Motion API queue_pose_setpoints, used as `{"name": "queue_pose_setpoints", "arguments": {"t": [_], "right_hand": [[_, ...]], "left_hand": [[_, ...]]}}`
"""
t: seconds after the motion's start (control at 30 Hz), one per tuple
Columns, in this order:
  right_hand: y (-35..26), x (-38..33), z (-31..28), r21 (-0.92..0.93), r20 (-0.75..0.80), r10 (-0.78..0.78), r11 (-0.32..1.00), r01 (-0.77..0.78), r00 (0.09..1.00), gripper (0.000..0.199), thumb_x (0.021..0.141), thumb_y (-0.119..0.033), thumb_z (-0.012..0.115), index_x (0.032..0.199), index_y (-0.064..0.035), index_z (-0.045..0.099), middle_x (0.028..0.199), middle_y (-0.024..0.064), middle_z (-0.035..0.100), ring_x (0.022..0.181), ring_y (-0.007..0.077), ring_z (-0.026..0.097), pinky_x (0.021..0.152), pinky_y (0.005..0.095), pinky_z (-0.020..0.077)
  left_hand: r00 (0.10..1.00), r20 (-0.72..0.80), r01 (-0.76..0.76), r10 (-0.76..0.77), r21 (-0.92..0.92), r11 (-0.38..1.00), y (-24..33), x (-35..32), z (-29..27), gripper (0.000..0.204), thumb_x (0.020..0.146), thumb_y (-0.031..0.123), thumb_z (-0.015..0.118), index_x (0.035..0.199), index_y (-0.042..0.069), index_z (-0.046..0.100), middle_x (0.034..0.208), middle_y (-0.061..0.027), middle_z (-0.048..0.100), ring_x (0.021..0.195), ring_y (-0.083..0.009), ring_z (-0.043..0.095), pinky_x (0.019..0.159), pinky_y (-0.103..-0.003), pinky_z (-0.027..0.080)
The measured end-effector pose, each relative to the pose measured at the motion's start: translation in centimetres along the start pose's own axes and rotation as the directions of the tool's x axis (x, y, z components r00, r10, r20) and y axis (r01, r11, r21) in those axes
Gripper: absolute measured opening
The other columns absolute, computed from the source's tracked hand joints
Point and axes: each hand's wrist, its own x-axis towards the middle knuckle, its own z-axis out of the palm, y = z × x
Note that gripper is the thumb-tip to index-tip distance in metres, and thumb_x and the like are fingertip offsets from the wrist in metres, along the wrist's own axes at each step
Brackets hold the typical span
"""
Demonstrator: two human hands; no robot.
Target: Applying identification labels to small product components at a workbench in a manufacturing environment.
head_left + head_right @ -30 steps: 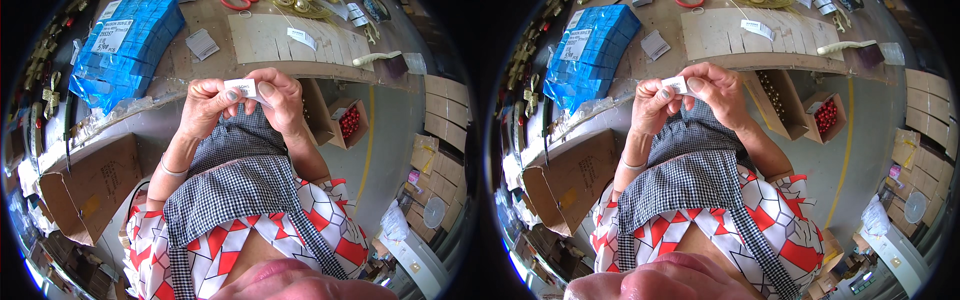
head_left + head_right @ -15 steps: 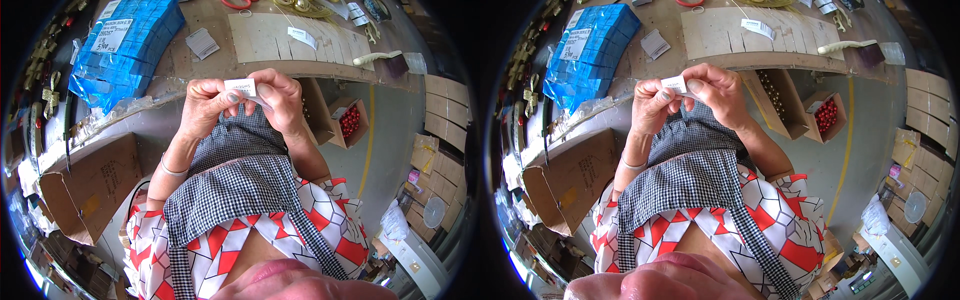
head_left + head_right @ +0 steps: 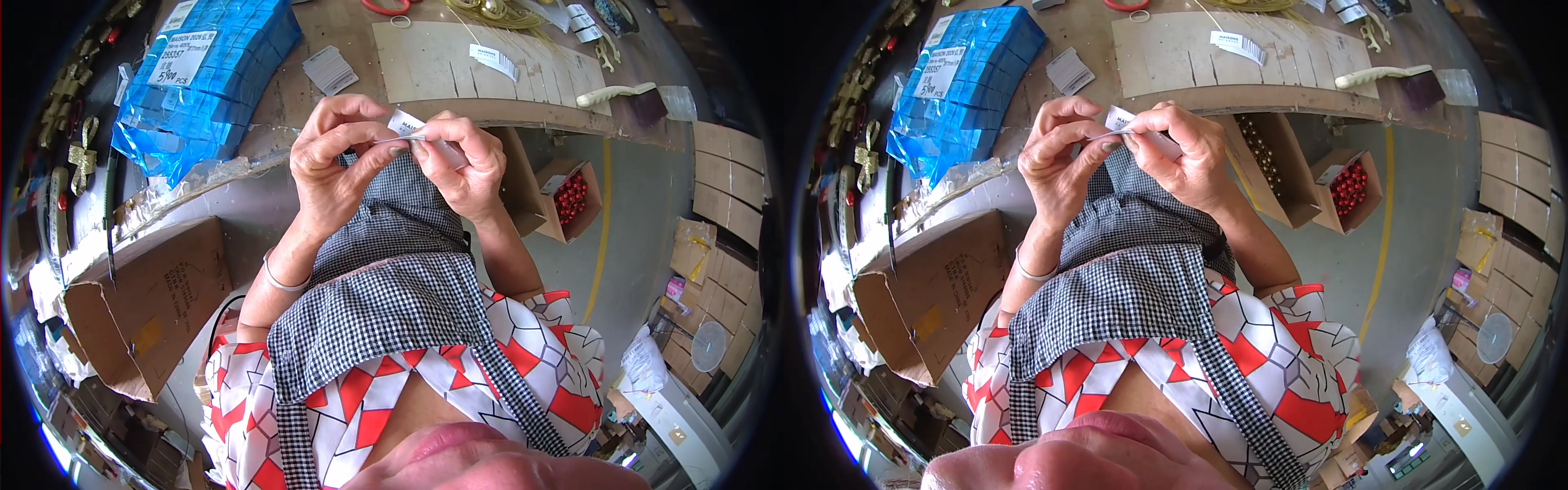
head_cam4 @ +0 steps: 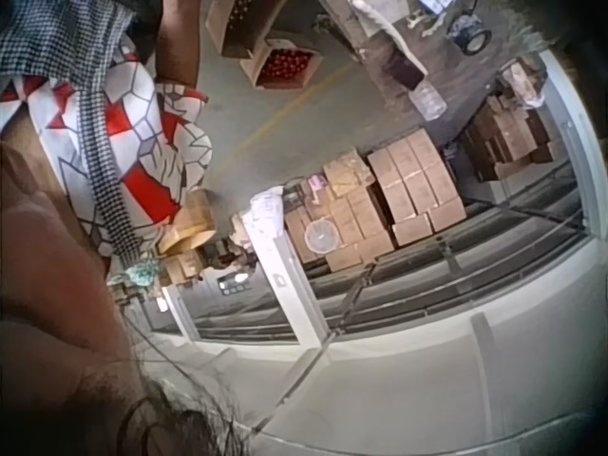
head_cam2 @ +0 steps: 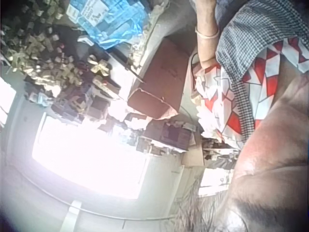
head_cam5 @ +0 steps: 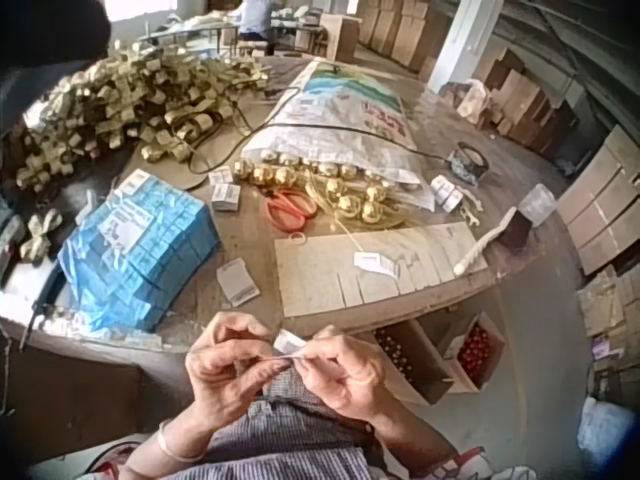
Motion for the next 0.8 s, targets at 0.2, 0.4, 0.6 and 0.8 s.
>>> {"name": "queue_pose_setpoints", "arguments": {"t": [0.2, 0.4, 0.6, 0.8], "right_hand": [[-0.4, 1.3, -1.2, -0.106, 0.038, 0.029, 0.994, -0.025, 0.999, 0.013, 0.079, -0.002, 0.060, 0.090, -0.0029, 0.053, 0.073, 0.0069, 0.059, 0.063, 0.0162, 0.059, 0.054, 0.0245, 0.0454], [-0.6, 1.9, -2.2, -0.094, 0.060, -0.057, 0.994, 0.063, 0.997, 0.012, 0.080, 0.001, 0.059, 0.090, -0.0005, 0.054, 0.074, 0.0079, 0.057, 0.065, 0.0144, 0.057, 0.057, 0.0227, 0.0455], [-0.9, 2.1, -2.1, -0.085, 0.100, -0.118, 0.988, 0.126, 0.988, 0.010, 0.081, 0.001, 0.057, 0.091, 0.0020, 0.054, 0.077, 0.0093, 0.058, 0.067, 0.0132, 0.057, 0.060, 0.0209, 0.0465], [-0.4, 2.0, -2.1, -0.133, 0.031, 0.002, 0.991, 0.002, 1.000, 0.011, 0.080, -0.001, 0.058, 0.090, -0.0030, 0.056, 0.074, 0.0078, 0.059, 0.064, 0.0163, 0.060, 0.055, 0.0242, 0.0464]], "left_hand": [[0.986, -0.040, -0.150, 0.159, 0.163, 0.975, 0.0, 1.5, 0.5, 0.020, 0.063, 0.004, 0.075, 0.080, 0.002, 0.064, 0.098, -0.0083, 0.054, 0.071, -0.0093, 0.055, 0.051, -0.019, 0.046], [0.930, -0.003, -0.348, 0.369, 0.322, 0.881, 0.3, 1.8, 0.5, 0.022, 0.062, -0.001, 0.071, 0.082, 0.004, 0.065, 0.083, -0.0077, 0.058, 0.068, -0.0145, 0.059, 0.053, -0.023, 0.048], [0.853, 0.039, -0.480, 0.520, 0.450, 0.753, 0.8, 1.8, 0.2, 0.024, 0.062, -0.001, 0.069, 0.085, 0.006, 0.066, 0.076, -0.0049, 0.060, 0.064, -0.0151, 0.060, 0.052, -0.023, 0.047], [0.964, 0.004, -0.251, 0.267, 0.353, 0.901, 0.6, 2.1, 0.5, 0.017, 0.067, 0.000, 0.069, 0.082, 0.004, 0.063, 0.075, -0.0051, 0.060, 0.057, -0.0116, 0.056, 0.048, -0.022, 0.045]]}}
